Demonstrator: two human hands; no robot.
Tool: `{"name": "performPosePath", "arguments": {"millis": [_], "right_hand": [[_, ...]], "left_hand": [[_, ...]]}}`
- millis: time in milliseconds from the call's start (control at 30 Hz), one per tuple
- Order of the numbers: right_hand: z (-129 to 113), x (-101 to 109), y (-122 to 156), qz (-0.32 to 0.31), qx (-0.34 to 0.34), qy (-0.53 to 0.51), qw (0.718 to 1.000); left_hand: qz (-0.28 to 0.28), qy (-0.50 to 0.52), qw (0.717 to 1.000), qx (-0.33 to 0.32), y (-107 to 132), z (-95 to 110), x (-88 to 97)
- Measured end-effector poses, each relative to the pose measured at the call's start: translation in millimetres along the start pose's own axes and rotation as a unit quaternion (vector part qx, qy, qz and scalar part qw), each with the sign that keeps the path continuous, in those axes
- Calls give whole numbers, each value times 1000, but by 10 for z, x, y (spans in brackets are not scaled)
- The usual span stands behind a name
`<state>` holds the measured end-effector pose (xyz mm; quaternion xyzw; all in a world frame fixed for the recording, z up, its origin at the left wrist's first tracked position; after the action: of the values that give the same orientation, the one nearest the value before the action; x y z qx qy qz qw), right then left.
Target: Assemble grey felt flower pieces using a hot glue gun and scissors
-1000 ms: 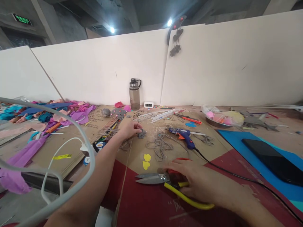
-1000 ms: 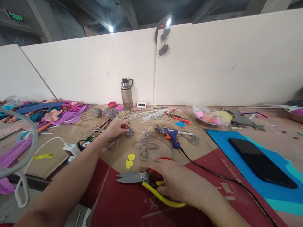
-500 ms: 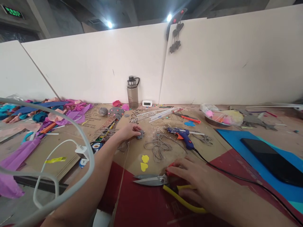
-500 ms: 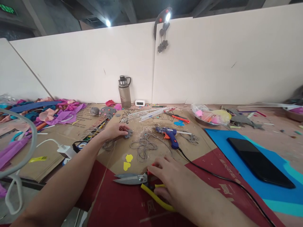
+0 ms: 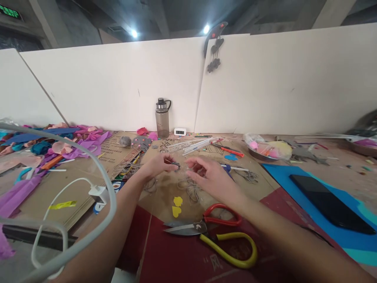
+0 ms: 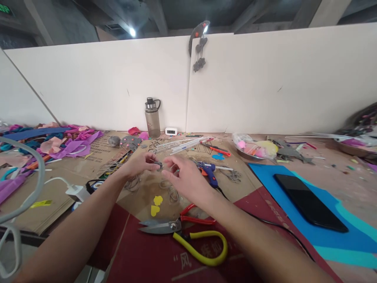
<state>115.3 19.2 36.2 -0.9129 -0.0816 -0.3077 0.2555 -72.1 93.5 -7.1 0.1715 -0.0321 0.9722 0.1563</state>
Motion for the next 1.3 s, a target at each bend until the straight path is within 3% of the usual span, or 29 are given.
{"name": "performPosePath", "arguments": {"millis": [133,400,533,800,1033,1300], "right_hand": [[109,-179,-56,56,16,-31,998],[298,-131,-24,85,28,-46,995],[352,-97,-16,95,22,-62,993],[346,-62,-15,110,29,-71,991],[504,-126,-27,107,24,-97,989],[478,-128,-38,123,5,-98,988]], "left_hand": [[-11,166,986,19,77,124,-186],[-89,246,965,24,144,233,-433],[-100,311,944,47,157,246,-430],[-104,302,947,43,102,179,-345],[-60,302,951,39,82,147,-284],[-45,302,951,46,96,179,-285]]}}
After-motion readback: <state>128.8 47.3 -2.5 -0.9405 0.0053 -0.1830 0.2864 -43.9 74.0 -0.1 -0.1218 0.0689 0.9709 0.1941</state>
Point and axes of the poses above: each hand's wrist, its own y-axis away from the middle knuckle, its own x-axis out of the back of the hand, z = x × y, the point moved 4 cm from there along -y, towards the middle knuckle, and after that the axes turned 4 degrees about z, right-handed, at the moved point
